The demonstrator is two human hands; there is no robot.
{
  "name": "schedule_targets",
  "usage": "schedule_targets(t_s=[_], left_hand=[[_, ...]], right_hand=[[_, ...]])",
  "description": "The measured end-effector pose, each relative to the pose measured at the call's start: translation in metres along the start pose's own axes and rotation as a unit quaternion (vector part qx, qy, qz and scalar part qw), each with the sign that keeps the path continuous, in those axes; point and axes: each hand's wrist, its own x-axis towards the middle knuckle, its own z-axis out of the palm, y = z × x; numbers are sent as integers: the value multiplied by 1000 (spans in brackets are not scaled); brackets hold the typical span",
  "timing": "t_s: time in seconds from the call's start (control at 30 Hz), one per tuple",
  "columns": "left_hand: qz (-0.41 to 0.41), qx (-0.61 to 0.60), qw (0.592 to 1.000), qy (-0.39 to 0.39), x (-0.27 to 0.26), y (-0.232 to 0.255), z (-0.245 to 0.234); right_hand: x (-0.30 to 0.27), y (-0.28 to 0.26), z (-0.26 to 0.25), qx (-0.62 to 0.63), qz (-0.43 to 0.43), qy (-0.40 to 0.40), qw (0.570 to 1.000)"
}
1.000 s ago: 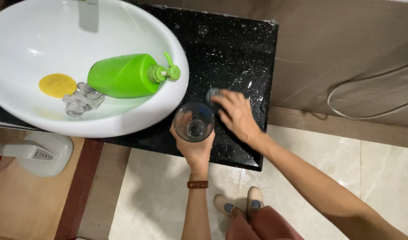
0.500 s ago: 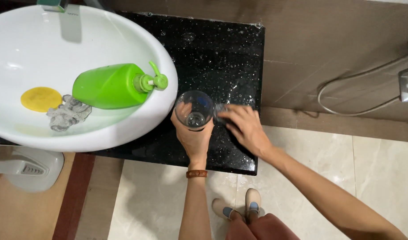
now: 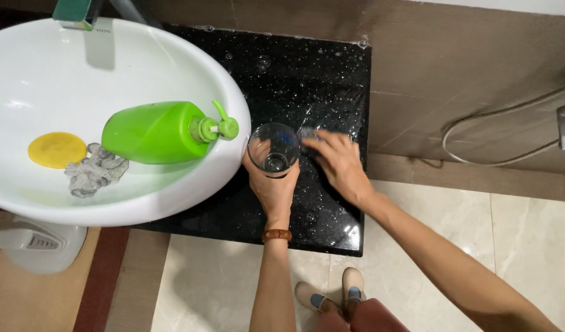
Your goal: Scrubbing and rinsing a bathroom sink and countertop using a sponge and water.
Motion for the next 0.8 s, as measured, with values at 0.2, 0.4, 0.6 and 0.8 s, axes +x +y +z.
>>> schedule_targets(t_s=[0.2, 0.4, 0.6, 0.8], left_hand=[[49, 11, 998, 22, 4, -12, 10], [49, 53, 997, 28, 5, -14, 12], [50, 15, 998, 45, 3, -23, 15], [5, 20, 995, 95, 1, -14, 30]], right_hand=[[11, 46, -4, -56, 11, 44, 997], [101, 85, 20, -45, 59, 94, 993], [72, 44, 6, 34, -82, -5, 996], [90, 153, -41, -28, -33, 35, 998]])
